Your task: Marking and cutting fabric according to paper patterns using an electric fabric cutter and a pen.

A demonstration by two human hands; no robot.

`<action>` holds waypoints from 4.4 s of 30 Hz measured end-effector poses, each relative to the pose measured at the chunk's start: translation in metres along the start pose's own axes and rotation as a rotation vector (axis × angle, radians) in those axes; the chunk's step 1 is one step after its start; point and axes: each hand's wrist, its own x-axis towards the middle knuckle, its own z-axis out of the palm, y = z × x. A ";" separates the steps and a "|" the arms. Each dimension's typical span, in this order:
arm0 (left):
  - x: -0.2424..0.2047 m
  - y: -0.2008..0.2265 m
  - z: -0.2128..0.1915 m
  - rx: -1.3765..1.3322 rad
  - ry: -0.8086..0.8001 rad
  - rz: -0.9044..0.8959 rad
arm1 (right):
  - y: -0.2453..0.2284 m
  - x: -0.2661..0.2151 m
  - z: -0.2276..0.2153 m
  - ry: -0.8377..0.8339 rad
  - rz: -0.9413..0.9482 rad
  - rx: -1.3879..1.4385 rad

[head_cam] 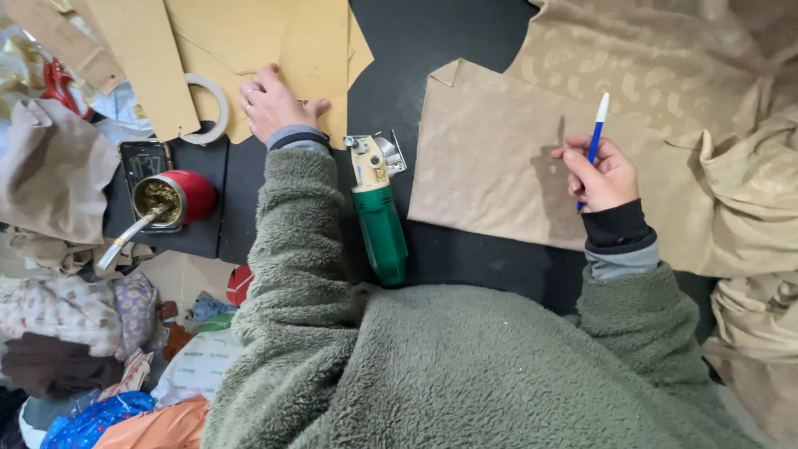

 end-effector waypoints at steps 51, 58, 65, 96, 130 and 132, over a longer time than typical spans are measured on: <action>-0.112 0.125 0.077 -0.434 -0.144 0.422 | 0.118 -0.006 -0.135 0.380 -0.302 -0.270; -0.125 0.125 0.075 -0.601 -0.183 0.409 | 0.123 -0.009 -0.142 0.391 -0.248 -0.237; -0.182 0.125 0.063 -0.523 -0.017 0.636 | 0.120 -0.010 -0.137 0.391 -0.237 -0.190; -0.329 0.242 0.154 -0.217 -0.390 1.315 | 0.072 -0.045 -0.146 0.725 -0.584 -0.486; -0.244 0.172 0.077 -0.328 -0.324 0.808 | 0.030 0.063 0.003 0.045 -0.453 0.052; -0.234 0.175 0.069 -0.297 -0.359 0.783 | 0.036 0.084 0.020 0.013 -0.437 0.101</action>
